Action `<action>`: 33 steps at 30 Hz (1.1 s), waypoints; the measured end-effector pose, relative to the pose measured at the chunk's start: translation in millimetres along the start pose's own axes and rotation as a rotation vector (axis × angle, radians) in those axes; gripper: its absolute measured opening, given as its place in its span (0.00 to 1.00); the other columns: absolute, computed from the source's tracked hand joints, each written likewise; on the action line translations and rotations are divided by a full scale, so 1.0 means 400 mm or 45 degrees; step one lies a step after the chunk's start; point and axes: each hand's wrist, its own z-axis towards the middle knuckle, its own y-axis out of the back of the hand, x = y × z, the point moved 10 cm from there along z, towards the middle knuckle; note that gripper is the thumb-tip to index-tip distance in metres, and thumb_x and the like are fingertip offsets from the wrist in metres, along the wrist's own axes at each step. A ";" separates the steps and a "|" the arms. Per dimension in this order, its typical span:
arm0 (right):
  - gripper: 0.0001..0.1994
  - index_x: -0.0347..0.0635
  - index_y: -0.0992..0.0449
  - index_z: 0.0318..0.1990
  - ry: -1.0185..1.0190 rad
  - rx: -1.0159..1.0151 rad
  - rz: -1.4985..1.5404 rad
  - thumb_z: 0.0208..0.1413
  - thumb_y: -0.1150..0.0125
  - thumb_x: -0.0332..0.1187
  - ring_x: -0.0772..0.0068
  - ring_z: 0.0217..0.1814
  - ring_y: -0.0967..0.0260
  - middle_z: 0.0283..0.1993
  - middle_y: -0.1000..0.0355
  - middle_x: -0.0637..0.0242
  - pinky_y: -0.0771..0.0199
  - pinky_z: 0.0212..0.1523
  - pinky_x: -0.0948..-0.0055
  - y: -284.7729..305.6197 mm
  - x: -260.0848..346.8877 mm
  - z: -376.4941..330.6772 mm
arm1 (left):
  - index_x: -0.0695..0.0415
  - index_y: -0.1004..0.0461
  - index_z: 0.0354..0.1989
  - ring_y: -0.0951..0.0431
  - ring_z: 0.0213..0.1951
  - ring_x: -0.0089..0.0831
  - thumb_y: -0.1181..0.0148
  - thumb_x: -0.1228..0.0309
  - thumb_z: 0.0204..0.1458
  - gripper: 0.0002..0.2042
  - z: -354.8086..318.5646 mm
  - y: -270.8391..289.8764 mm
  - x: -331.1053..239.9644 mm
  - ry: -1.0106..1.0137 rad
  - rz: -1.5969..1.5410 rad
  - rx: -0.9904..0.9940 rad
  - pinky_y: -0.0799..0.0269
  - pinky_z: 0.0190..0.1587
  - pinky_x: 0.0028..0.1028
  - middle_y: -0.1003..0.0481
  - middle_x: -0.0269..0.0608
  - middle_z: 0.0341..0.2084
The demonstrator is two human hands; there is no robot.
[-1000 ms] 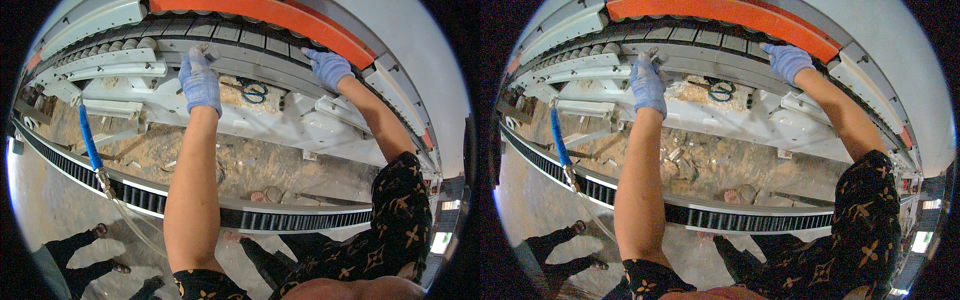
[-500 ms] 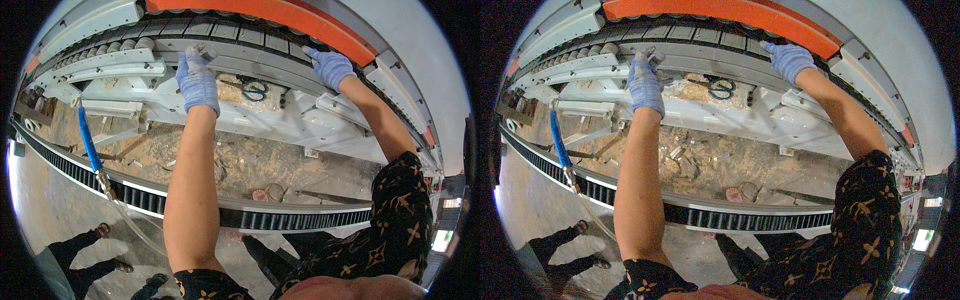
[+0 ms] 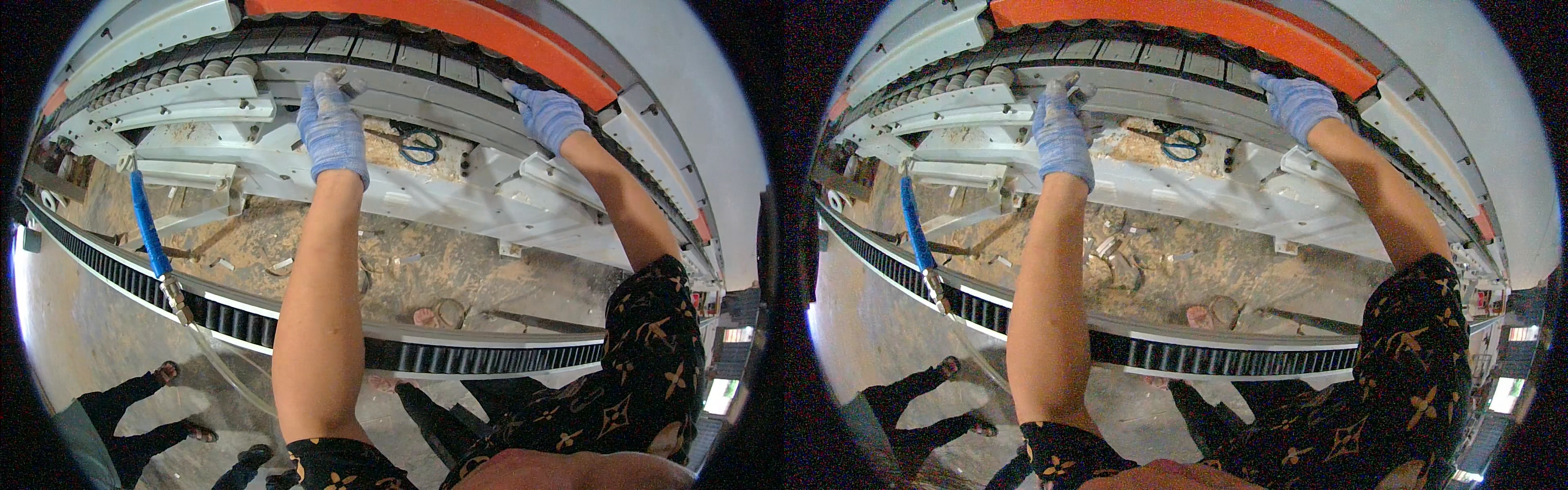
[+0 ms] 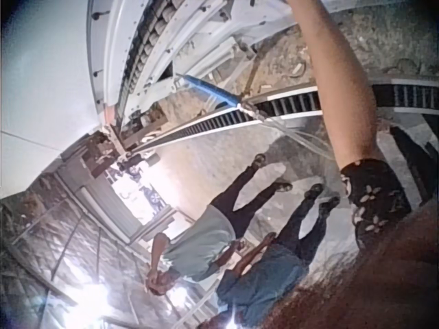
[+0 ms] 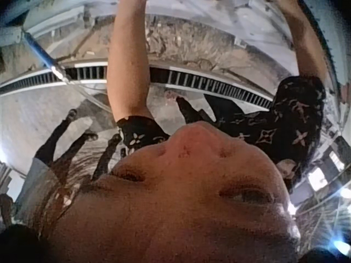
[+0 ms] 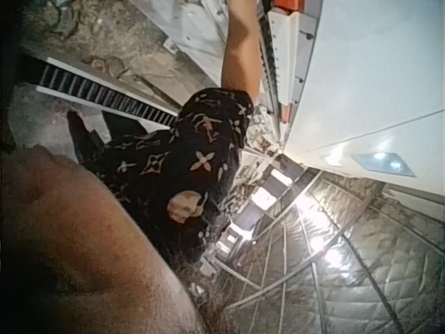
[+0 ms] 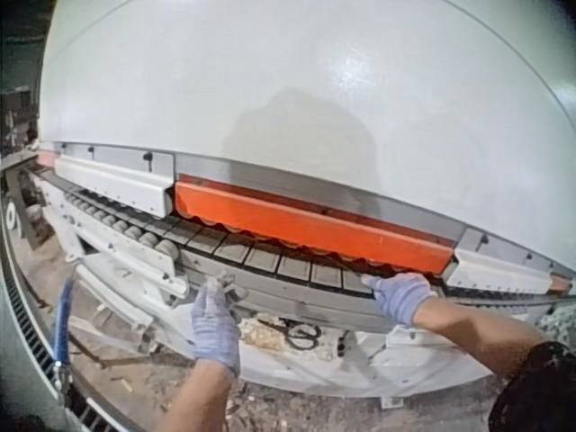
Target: The person uses a screwdriver and pliers to adjust and remove small components from a large industrial machine. They work along a curved section of the equipment, manipulating fasteners and parts with both hands.
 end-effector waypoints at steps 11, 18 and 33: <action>0.20 0.65 0.36 0.56 -0.022 0.069 -0.081 0.55 0.56 0.37 0.51 0.30 0.30 0.31 0.28 0.53 0.30 0.33 0.57 0.014 0.002 -0.022 | 0.55 0.28 0.38 0.38 0.21 0.19 0.57 0.56 0.58 0.16 -0.004 -0.010 0.002 0.000 -0.031 0.021 0.42 0.24 0.20 0.26 0.35 0.25; 0.21 0.60 0.38 0.58 -0.009 0.145 -0.153 0.55 0.58 0.33 0.53 0.32 0.27 0.32 0.27 0.53 0.29 0.33 0.56 0.017 0.004 -0.027 | 0.54 0.28 0.40 0.41 0.19 0.17 0.56 0.58 0.58 0.15 0.006 -0.004 -0.010 -0.042 -0.024 0.019 0.46 0.22 0.19 0.25 0.36 0.25; 0.20 0.57 0.36 0.56 -0.025 -0.060 1.171 0.54 0.54 0.37 0.66 0.22 0.31 0.23 0.31 0.60 0.33 0.21 0.68 -0.089 -0.099 -0.135 | 0.54 0.29 0.39 0.41 0.19 0.17 0.56 0.59 0.58 0.13 0.023 -0.013 0.031 -0.073 -0.164 0.056 0.45 0.22 0.18 0.26 0.37 0.24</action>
